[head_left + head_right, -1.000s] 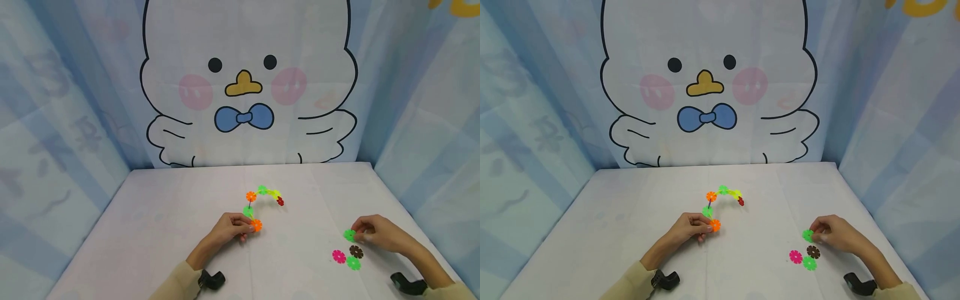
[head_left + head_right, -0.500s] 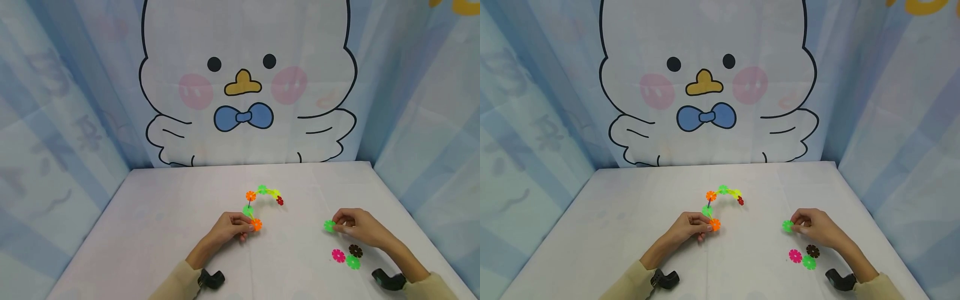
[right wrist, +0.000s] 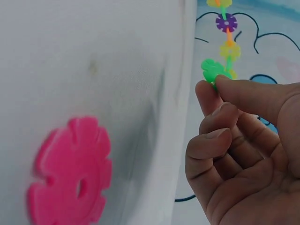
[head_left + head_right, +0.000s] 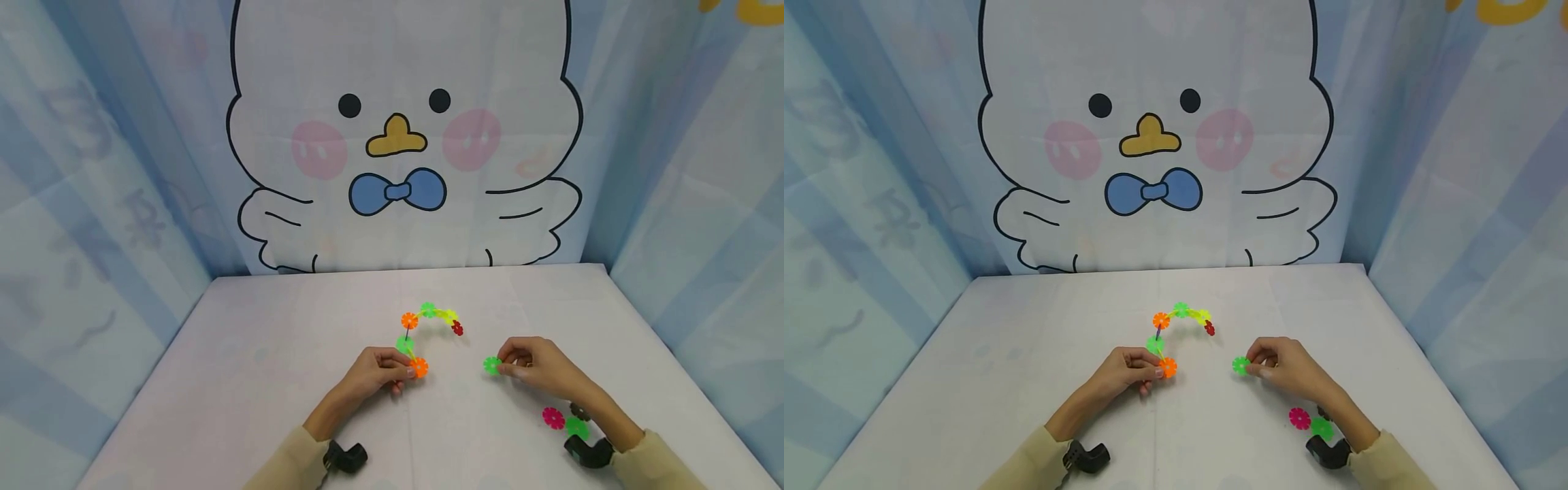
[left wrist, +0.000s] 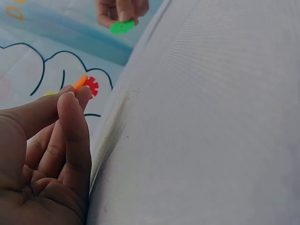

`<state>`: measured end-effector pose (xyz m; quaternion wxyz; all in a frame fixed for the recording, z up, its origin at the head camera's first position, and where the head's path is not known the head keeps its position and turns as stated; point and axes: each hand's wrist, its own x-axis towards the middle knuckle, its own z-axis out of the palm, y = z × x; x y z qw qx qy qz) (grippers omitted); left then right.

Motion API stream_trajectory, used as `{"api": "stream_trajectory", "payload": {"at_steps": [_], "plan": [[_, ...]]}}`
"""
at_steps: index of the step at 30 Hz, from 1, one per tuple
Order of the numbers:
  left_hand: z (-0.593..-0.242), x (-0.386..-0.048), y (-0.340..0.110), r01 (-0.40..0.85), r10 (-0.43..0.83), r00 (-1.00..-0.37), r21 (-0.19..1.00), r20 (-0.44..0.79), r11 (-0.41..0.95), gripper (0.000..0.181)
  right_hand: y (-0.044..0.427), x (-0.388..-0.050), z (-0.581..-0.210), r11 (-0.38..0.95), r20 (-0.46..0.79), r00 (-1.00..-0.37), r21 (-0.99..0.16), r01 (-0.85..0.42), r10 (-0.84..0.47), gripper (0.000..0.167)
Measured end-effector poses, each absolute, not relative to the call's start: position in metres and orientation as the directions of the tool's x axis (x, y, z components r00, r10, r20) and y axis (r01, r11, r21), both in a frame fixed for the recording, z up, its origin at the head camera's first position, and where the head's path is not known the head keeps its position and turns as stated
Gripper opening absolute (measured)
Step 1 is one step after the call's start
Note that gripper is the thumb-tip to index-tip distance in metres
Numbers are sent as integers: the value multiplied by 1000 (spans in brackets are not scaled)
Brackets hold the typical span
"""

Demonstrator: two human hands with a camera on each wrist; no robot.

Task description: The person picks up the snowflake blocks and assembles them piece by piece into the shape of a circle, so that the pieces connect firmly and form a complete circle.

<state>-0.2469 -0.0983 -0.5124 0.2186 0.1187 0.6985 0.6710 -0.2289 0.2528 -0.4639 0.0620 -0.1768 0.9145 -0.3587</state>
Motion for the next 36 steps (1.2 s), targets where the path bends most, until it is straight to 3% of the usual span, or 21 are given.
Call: {"api": "stream_trajectory", "payload": {"at_steps": [36], "plan": [[-514,-247,-99,-131,444,-882,987,-157,88,23,168,-236,-478,539,134,-861,-730,-420,-491,9]]}}
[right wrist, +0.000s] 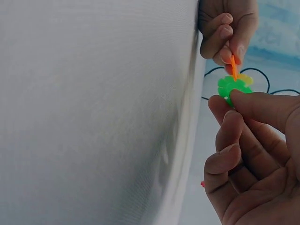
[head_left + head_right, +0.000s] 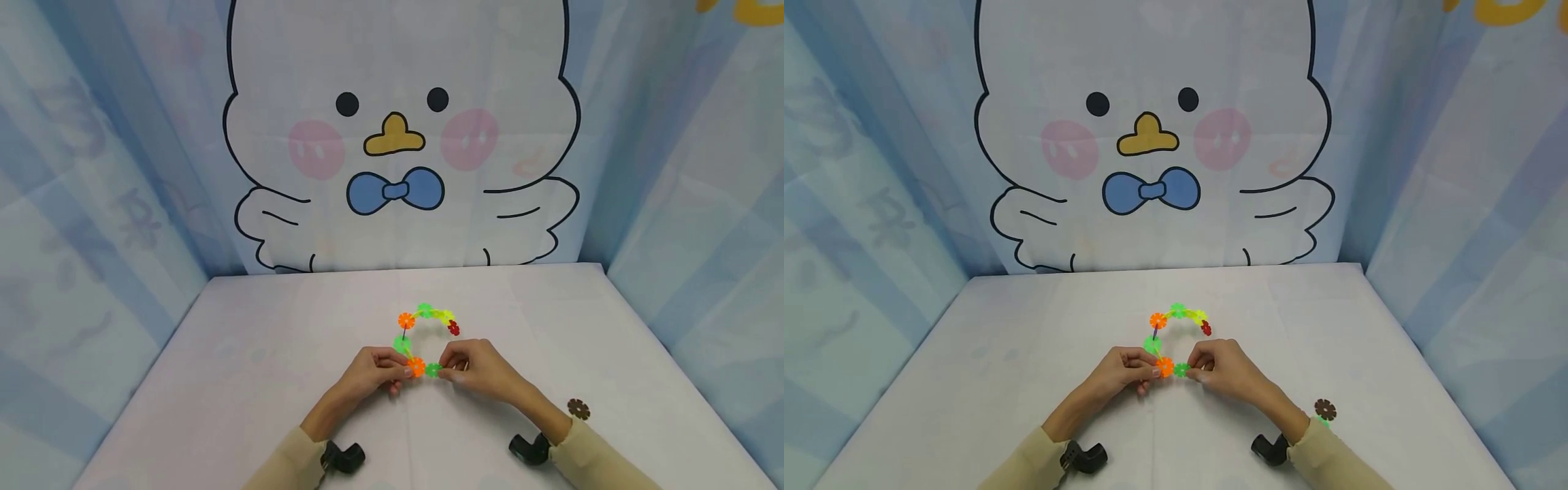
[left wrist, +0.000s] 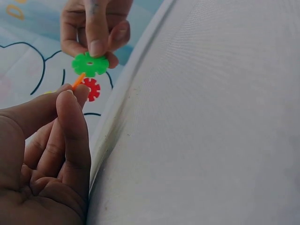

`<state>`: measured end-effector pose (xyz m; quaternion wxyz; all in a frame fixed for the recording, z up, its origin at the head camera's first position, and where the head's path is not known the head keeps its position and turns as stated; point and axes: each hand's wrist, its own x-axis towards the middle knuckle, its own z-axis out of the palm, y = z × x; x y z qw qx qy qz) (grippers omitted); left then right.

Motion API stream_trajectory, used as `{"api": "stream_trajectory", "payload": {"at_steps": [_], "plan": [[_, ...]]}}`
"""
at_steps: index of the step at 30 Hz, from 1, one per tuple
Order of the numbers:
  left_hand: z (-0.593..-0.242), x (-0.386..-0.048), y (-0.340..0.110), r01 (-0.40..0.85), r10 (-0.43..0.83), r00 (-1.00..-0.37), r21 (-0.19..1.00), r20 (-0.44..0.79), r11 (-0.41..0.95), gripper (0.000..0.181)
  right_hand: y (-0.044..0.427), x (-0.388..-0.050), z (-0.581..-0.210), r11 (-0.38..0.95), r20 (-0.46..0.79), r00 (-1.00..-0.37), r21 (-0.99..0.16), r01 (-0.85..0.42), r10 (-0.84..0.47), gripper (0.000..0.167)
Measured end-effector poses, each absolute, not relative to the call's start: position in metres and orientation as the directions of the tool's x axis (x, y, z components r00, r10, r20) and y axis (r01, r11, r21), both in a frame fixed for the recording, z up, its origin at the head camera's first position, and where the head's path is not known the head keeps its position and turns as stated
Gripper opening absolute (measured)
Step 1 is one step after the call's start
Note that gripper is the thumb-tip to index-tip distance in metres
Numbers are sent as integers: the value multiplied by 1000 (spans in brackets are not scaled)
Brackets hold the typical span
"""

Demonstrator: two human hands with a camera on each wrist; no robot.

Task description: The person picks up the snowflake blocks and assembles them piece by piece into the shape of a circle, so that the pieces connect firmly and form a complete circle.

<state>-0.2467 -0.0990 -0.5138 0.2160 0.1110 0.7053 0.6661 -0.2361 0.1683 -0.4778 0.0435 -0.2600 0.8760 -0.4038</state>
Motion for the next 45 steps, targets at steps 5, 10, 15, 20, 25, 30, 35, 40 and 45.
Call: {"api": "stream_trajectory", "payload": {"at_steps": [5,10,15,20,25,30,35,40,45], "plan": [[-514,-247,-98,-143,436,-885,986,-166,86,24,167,-233,-478,547,155,-870,-722,-424,-469,8],[-514,-248,-98,-147,431,-887,986,-165,75,25,166,-232,-478,555,155,-876,-720,-417,-457,9],[-515,-248,-98,-154,430,-886,985,-174,82,25,164,-232,-480,561,170,-880,-713,-420,-444,10],[-516,-249,-99,-144,432,-886,986,-166,84,26,162,-232,-482,551,185,-875,-714,-432,-447,12],[-516,-249,-100,-144,430,-887,986,-167,85,25,160,-231,-481,550,194,-872,-709,-442,-450,12],[-516,-248,-100,-135,436,-886,988,-156,79,24,156,-228,-481,537,216,-870,-713,-451,-444,13],[-516,-249,-101,-133,434,-888,988,-152,73,23,150,-227,-482,526,264,-856,-697,-488,-445,15],[-515,-249,-101,-142,429,-889,987,-159,70,23,147,-227,-482,552,289,-857,-668,-500,-426,16],[-514,-249,-101,-143,435,-887,988,-156,64,22,145,-227,-482,537,305,-853,-674,-508,-424,16]]}}
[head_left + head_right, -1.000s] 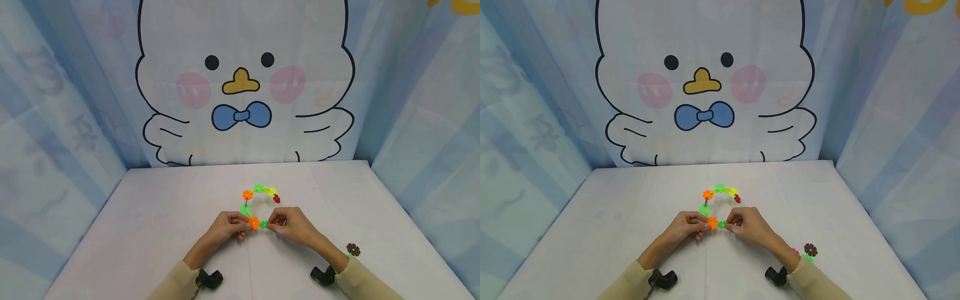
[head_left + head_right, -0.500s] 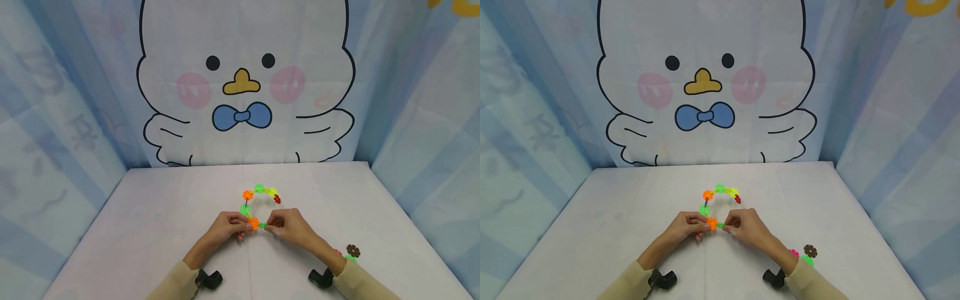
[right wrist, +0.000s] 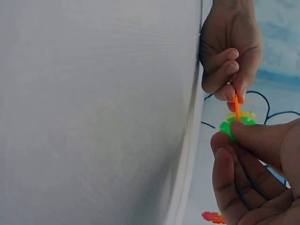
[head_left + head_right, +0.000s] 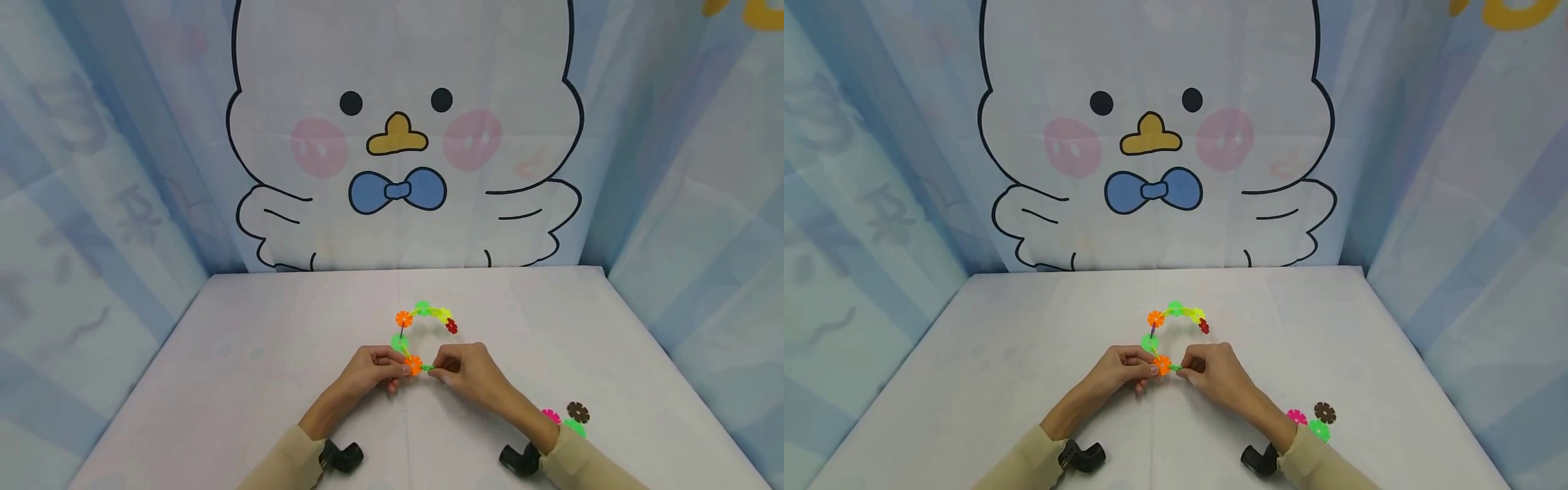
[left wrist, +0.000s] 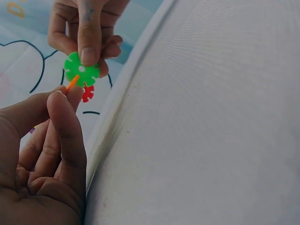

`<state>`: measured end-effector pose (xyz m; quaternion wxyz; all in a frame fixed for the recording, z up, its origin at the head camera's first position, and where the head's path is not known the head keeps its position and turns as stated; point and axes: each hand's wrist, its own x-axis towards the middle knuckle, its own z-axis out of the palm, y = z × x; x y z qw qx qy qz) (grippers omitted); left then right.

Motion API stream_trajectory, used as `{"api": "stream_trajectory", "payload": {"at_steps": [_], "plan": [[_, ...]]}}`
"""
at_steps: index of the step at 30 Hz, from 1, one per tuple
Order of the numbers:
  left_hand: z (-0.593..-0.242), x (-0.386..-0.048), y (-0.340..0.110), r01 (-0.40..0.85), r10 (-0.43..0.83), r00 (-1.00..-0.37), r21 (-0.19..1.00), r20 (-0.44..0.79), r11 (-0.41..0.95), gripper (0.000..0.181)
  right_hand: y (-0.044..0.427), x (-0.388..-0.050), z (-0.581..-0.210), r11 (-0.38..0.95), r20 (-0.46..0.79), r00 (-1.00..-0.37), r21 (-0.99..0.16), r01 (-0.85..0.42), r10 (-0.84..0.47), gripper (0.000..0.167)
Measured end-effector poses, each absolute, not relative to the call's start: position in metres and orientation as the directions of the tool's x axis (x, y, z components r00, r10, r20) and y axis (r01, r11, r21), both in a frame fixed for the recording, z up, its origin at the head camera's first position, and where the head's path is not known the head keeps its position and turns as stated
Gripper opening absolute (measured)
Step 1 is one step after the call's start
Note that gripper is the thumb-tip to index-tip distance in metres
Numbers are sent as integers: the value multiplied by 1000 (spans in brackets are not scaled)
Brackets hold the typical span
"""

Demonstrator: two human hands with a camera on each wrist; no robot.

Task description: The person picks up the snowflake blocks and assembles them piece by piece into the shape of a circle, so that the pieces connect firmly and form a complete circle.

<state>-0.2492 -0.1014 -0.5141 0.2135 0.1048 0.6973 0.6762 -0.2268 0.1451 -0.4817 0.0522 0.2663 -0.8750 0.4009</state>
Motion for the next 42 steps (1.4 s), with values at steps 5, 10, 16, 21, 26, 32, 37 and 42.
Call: {"api": "stream_trajectory", "payload": {"at_steps": [5,10,16,21,26,32,37,42], "plan": [[-515,-248,-102,-138,432,-890,989,-146,49,21,141,-226,-483,534,297,-859,-684,-496,-417,15],[-515,-247,-103,-135,429,-893,990,-138,37,21,142,-226,-485,554,285,-872,-684,-475,-397,14],[-516,-248,-100,-150,437,-887,988,-147,26,24,153,-224,-483,566,242,-893,-703,-431,-380,9],[-515,-248,-100,-157,439,-886,987,-150,21,23,176,-222,-478,619,174,-917,-691,-373,-359,6],[-514,-248,-101,-149,437,-887,988,-148,31,23,209,-217,-471,675,47,-932,-677,-293,-359,8],[-515,-248,-103,-131,444,-887,991,-131,32,24,252,-208,-463,695,-23,-913,-656,-294,-408,11],[-516,-248,-103,-127,448,-886,992,-122,19,23,284,-196,-460,706,-45,-892,-630,-324,-449,13],[-518,-249,-103,-119,453,-884,993,-113,15,23,314,-186,-464,709,-90,-874,-628,-322,-477,14]]}}
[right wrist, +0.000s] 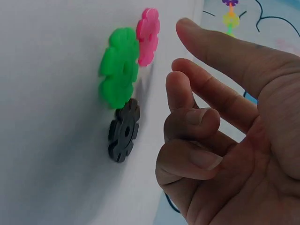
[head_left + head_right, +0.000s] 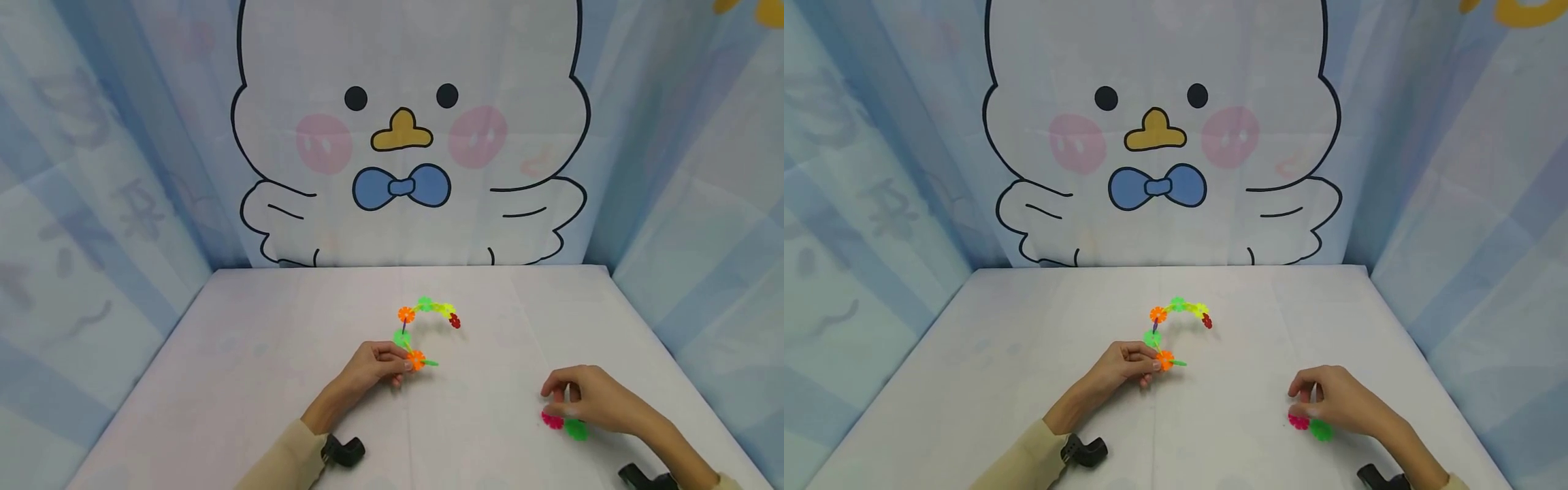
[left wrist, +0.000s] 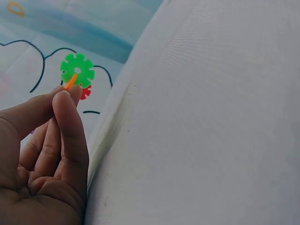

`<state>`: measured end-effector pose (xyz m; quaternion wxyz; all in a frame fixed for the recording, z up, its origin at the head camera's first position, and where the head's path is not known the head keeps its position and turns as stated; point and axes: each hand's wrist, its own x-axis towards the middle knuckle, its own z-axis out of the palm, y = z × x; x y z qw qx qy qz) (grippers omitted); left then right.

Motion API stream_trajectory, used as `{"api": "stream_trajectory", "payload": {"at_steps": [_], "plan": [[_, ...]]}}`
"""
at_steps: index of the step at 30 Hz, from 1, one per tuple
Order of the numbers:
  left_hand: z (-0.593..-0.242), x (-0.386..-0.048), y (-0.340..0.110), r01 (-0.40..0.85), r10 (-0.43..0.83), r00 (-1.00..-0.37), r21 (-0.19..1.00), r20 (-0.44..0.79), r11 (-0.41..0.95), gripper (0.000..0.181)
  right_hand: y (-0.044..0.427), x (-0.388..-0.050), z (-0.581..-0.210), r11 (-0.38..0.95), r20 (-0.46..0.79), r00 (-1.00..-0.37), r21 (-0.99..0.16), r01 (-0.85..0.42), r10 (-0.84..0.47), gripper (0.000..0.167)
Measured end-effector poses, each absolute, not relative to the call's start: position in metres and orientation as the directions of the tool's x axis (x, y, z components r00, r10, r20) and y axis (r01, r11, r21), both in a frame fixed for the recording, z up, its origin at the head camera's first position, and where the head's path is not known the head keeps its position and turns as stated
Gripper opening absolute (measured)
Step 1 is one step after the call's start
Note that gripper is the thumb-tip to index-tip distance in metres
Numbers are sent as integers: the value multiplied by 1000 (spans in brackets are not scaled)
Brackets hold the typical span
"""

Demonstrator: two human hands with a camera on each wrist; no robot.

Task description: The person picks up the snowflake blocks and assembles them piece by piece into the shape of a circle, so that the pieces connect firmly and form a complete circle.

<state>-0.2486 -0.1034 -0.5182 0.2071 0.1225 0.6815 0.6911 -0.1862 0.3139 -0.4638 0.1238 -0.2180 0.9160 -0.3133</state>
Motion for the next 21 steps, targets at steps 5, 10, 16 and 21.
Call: {"api": "stream_trajectory", "payload": {"at_steps": [5,10,16,21], "plan": [[-519,-250,-103,-127,454,-884,992,-115,4,23,327,-181,-467,730,-147,-876,-624,-279,-460,24],[-519,-251,-102,-139,445,-886,990,-130,12,21,328,-182,-472,738,-174,-878,-627,-249,-445,27],[-519,-251,-102,-153,433,-889,988,-148,24,20,324,-183,-474,714,-139,-878,-646,-270,-458,28],[-519,-251,-102,-157,435,-888,987,-150,22,21,320,-184,-474,677,-84,-867,-663,-319,-491,25]]}}
